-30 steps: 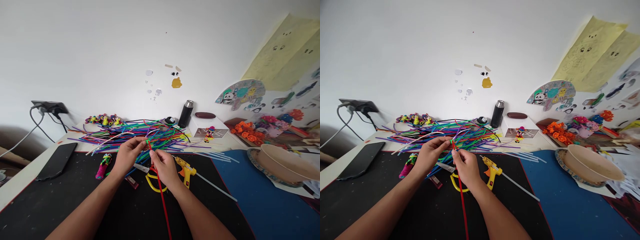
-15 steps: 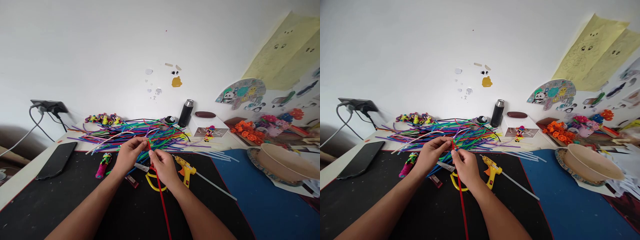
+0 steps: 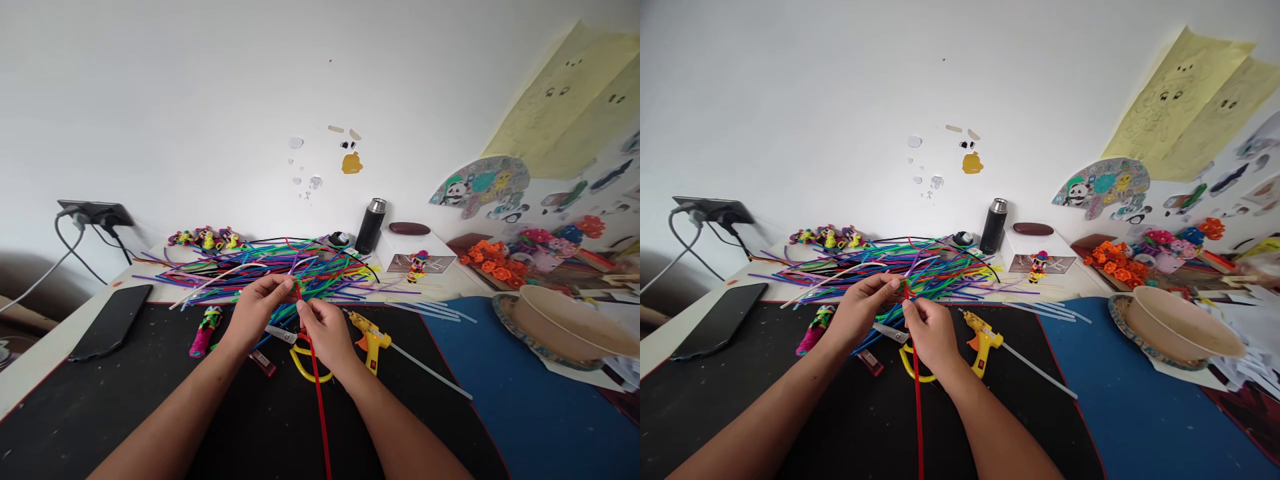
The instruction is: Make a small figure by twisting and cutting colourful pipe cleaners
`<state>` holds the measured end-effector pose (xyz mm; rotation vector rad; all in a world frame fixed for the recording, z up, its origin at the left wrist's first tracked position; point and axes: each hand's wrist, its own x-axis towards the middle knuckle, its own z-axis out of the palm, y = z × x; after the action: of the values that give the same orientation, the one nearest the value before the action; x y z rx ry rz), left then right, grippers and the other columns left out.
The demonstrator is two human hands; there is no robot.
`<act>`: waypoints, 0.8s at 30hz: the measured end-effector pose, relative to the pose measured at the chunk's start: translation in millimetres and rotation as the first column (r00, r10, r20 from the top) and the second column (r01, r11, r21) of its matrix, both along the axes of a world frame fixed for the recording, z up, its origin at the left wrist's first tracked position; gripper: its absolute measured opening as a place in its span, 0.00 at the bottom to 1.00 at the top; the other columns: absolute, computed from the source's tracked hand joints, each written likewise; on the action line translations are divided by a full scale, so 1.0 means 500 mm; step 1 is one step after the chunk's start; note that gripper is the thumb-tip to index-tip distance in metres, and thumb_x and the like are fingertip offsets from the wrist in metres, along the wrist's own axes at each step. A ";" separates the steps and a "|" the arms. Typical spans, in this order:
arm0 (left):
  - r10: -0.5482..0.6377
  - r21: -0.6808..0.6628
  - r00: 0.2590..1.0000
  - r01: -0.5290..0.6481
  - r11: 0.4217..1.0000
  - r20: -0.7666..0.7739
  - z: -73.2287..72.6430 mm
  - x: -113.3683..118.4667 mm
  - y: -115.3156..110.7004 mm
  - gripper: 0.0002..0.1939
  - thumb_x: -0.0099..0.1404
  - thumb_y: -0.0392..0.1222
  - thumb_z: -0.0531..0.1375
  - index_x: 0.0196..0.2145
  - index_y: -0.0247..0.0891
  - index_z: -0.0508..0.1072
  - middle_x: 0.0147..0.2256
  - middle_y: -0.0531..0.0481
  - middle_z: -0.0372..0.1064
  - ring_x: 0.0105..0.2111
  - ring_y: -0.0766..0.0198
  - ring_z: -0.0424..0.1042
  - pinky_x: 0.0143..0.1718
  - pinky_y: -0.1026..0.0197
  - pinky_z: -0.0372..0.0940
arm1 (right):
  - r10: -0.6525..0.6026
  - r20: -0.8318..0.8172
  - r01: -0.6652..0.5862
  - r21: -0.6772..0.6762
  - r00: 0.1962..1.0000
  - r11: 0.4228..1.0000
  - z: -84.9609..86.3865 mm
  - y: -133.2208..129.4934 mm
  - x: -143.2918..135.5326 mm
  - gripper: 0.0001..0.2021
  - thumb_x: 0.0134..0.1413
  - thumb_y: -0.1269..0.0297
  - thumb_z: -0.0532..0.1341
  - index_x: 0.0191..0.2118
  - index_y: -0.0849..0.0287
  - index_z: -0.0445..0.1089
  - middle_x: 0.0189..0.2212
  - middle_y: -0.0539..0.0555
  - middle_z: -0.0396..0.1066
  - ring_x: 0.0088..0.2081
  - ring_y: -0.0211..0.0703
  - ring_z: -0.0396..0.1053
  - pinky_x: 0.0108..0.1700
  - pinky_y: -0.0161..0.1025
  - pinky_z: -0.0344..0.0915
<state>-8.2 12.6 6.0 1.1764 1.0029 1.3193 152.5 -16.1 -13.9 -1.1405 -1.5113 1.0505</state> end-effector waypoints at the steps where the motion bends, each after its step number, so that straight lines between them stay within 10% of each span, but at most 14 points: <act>1: 0.000 -0.004 1.000 0.000 1.000 0.015 0.000 0.000 0.000 0.19 0.58 0.56 0.74 0.36 0.38 0.81 0.32 0.48 0.78 0.32 0.60 0.75 0.36 0.60 0.69 | 0.001 -0.001 -0.001 -0.003 1.000 1.000 0.000 0.000 0.000 0.23 0.67 0.47 0.58 0.24 0.56 0.63 0.18 0.46 0.57 0.22 0.38 0.55 0.27 0.37 0.51; 24: -0.020 -0.124 0.969 0.052 0.991 0.245 0.002 0.002 0.002 0.19 0.51 0.51 0.79 0.31 0.35 0.82 0.31 0.48 0.78 0.30 0.63 0.77 0.38 0.61 0.74 | -0.053 0.003 0.052 0.030 0.999 0.998 0.012 -0.001 0.001 0.22 0.66 0.49 0.57 0.23 0.55 0.63 0.18 0.46 0.59 0.21 0.38 0.56 0.26 0.37 0.50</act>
<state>-7.0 13.6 6.9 0.9060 0.8705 1.3133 152.9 -16.6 -8.0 -1.1556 -1.4870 0.9880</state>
